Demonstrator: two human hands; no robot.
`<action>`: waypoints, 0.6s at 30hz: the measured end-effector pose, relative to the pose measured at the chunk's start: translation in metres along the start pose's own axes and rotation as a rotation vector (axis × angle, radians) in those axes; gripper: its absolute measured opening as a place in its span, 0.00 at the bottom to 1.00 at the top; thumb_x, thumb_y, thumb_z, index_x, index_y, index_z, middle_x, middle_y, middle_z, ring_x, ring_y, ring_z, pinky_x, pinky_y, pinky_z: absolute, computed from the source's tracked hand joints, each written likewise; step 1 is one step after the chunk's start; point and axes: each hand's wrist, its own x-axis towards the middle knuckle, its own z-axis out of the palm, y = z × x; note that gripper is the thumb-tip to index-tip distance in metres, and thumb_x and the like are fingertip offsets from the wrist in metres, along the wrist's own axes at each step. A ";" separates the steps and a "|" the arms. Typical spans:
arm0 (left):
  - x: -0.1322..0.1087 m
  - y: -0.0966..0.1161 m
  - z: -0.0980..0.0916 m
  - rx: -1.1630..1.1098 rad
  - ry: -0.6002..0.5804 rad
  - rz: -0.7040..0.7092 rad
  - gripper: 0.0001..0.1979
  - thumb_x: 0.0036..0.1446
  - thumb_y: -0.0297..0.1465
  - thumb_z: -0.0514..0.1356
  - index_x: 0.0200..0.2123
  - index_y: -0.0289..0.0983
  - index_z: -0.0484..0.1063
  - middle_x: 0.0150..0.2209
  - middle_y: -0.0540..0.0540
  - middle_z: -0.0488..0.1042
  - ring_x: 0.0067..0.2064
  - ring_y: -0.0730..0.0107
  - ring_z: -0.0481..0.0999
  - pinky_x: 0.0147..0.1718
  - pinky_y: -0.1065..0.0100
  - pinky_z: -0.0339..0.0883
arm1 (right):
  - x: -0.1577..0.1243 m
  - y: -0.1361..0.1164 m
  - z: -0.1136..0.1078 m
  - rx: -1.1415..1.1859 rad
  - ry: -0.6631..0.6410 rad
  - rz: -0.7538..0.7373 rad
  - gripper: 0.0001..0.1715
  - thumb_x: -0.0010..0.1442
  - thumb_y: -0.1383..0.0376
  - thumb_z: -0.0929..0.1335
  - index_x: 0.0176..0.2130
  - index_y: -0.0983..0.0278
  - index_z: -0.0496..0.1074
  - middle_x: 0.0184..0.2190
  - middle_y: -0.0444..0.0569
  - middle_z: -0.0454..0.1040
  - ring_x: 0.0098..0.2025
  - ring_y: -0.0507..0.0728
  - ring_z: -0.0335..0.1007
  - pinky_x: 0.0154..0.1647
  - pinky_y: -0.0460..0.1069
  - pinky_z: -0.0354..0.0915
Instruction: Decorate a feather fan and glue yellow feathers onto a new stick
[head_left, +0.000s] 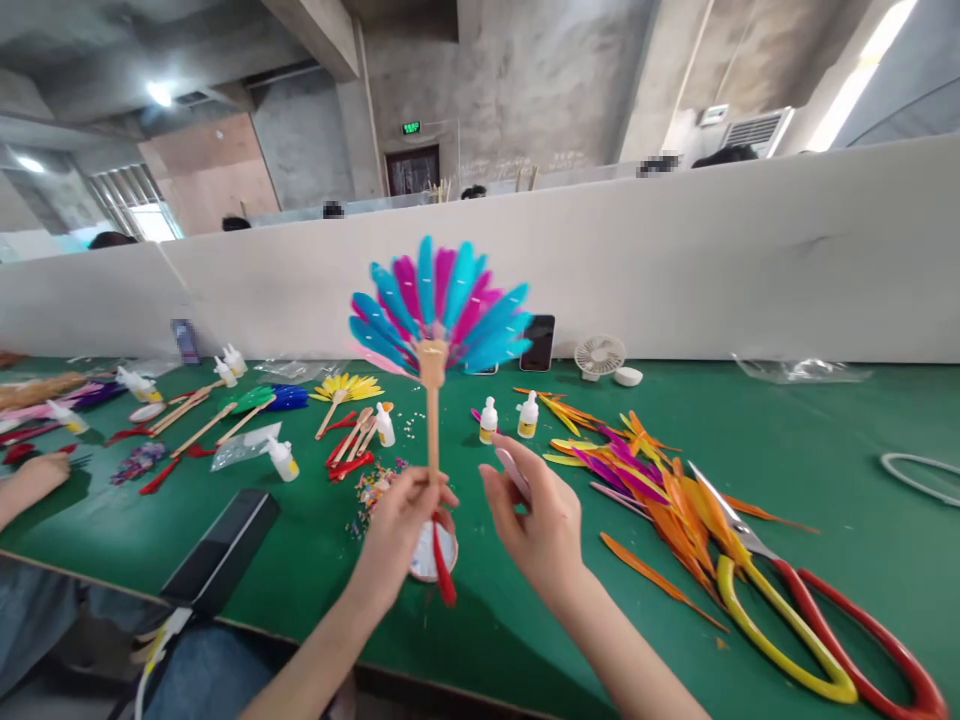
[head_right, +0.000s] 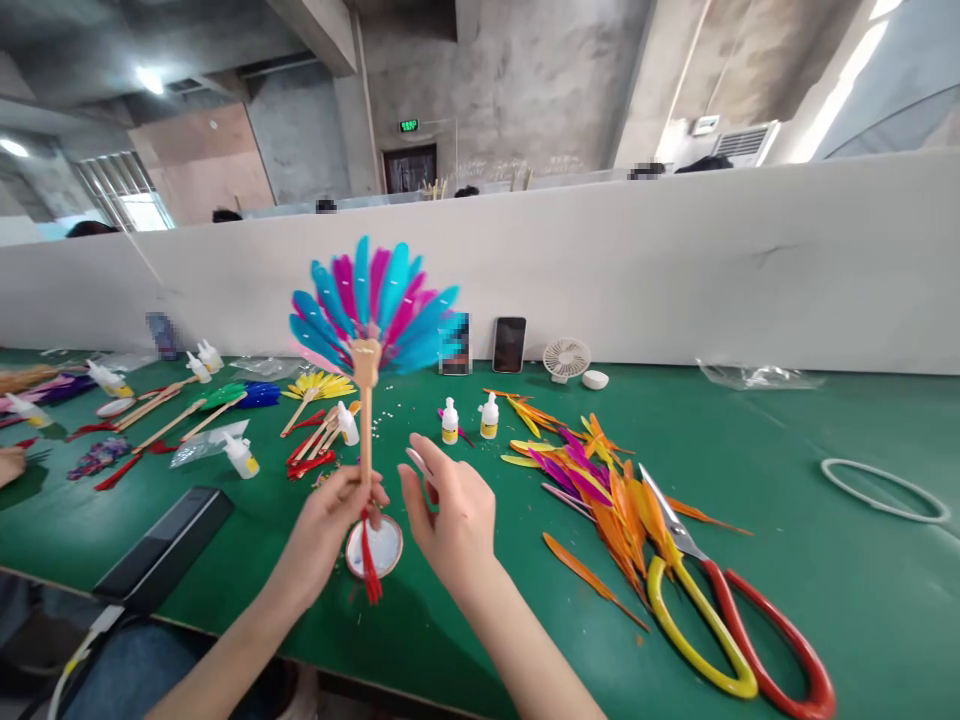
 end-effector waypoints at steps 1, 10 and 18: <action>0.007 0.005 -0.013 0.036 0.064 0.037 0.13 0.51 0.40 0.54 0.33 0.35 0.66 0.27 0.48 0.70 0.23 0.76 0.68 0.23 0.71 0.62 | -0.002 0.002 -0.002 0.005 0.017 0.022 0.12 0.58 0.65 0.60 0.41 0.65 0.67 0.16 0.43 0.69 0.17 0.49 0.61 0.21 0.44 0.60; 0.103 0.030 -0.122 -0.025 0.594 0.036 0.02 0.46 0.23 0.56 0.24 0.33 0.68 0.18 0.53 0.65 0.17 0.83 0.61 0.19 0.76 0.55 | -0.025 0.041 -0.021 -0.035 -0.012 0.072 0.09 0.58 0.66 0.59 0.36 0.65 0.67 0.21 0.47 0.73 0.16 0.50 0.64 0.18 0.43 0.59; 0.140 -0.031 -0.138 0.092 0.711 -0.235 0.07 0.56 0.30 0.53 0.34 0.31 0.67 0.29 0.49 0.69 0.26 0.78 0.68 0.25 0.72 0.65 | -0.058 0.060 -0.027 -0.040 -0.115 0.156 0.13 0.59 0.62 0.58 0.35 0.66 0.67 0.17 0.45 0.69 0.13 0.49 0.59 0.13 0.42 0.56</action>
